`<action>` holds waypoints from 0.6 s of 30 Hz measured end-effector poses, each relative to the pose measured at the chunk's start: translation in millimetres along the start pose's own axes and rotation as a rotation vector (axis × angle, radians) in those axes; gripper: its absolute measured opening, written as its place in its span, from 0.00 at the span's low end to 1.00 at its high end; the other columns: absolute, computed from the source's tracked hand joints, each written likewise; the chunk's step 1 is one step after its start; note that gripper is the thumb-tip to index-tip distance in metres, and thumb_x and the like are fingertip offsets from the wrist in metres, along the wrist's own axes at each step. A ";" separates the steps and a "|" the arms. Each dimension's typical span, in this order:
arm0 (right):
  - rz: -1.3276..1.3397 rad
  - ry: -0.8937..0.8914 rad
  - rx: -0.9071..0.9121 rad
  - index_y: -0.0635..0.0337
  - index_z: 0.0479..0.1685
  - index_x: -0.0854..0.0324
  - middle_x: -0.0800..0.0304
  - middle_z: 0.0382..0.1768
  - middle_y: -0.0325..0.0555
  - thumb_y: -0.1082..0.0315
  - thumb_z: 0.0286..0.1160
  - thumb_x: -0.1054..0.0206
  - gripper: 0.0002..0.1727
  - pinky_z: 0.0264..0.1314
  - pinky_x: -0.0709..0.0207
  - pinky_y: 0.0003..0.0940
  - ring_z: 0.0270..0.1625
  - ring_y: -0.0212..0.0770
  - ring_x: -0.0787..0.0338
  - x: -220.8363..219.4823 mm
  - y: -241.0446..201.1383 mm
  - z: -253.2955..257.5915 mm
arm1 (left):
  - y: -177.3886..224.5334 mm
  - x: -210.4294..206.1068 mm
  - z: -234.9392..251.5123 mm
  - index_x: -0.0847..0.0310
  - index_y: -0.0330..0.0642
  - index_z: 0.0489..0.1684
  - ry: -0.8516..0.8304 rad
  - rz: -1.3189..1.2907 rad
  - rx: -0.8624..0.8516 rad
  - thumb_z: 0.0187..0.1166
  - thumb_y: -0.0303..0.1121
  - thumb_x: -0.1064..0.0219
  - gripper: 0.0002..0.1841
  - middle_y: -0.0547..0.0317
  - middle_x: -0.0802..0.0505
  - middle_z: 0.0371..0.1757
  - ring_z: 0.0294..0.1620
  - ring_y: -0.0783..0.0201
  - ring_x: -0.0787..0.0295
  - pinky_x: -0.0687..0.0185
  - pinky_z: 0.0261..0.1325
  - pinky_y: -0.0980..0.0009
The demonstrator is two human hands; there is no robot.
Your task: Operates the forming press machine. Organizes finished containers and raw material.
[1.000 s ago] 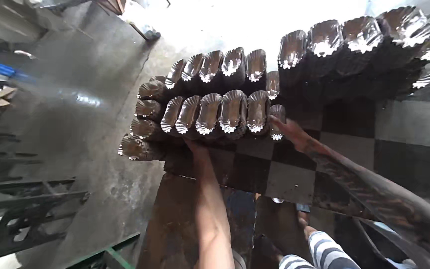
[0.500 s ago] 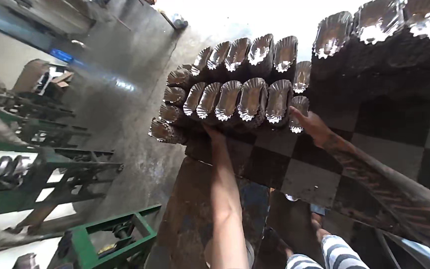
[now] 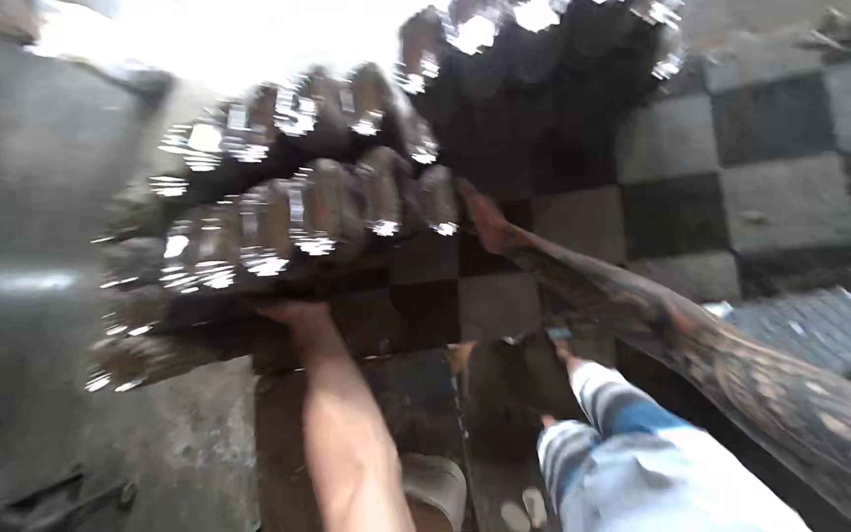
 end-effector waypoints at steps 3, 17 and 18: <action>0.052 0.109 -0.050 0.62 0.78 0.24 0.19 0.75 0.61 0.43 0.95 0.59 0.35 0.78 0.28 0.60 0.77 0.55 0.20 23.2 13.8 -9.4 | 7.8 6.9 -45.4 0.44 0.45 0.88 0.046 0.144 0.055 0.93 0.56 0.75 0.35 0.49 0.23 0.80 0.78 0.54 0.25 0.24 0.75 0.45; -0.345 0.327 -0.172 0.61 0.76 0.19 0.12 0.70 0.58 0.60 0.90 0.42 0.23 0.84 0.31 0.55 0.75 0.53 0.15 205.5 274.1 -510.5 | -32.0 70.8 -502.8 0.37 0.22 0.75 -1.207 0.629 0.438 0.92 0.33 0.57 0.23 0.51 0.14 0.68 0.63 0.66 0.11 0.15 0.70 0.65; -0.340 0.446 -0.283 0.60 0.77 0.20 0.13 0.71 0.58 0.59 0.90 0.43 0.23 0.85 0.32 0.55 0.76 0.54 0.16 224.8 303.1 -550.5 | -38.3 75.2 -520.2 0.36 0.22 0.77 -1.273 0.673 0.471 0.92 0.35 0.55 0.24 0.49 0.14 0.69 0.64 0.66 0.11 0.16 0.70 0.65</action>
Point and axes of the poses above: each hand's wrist, its own z-axis towards the middle knuckle, its own x-axis out of the back of the hand, y = z × x, the point moved 3 cm from there along z, towards the middle knuckle
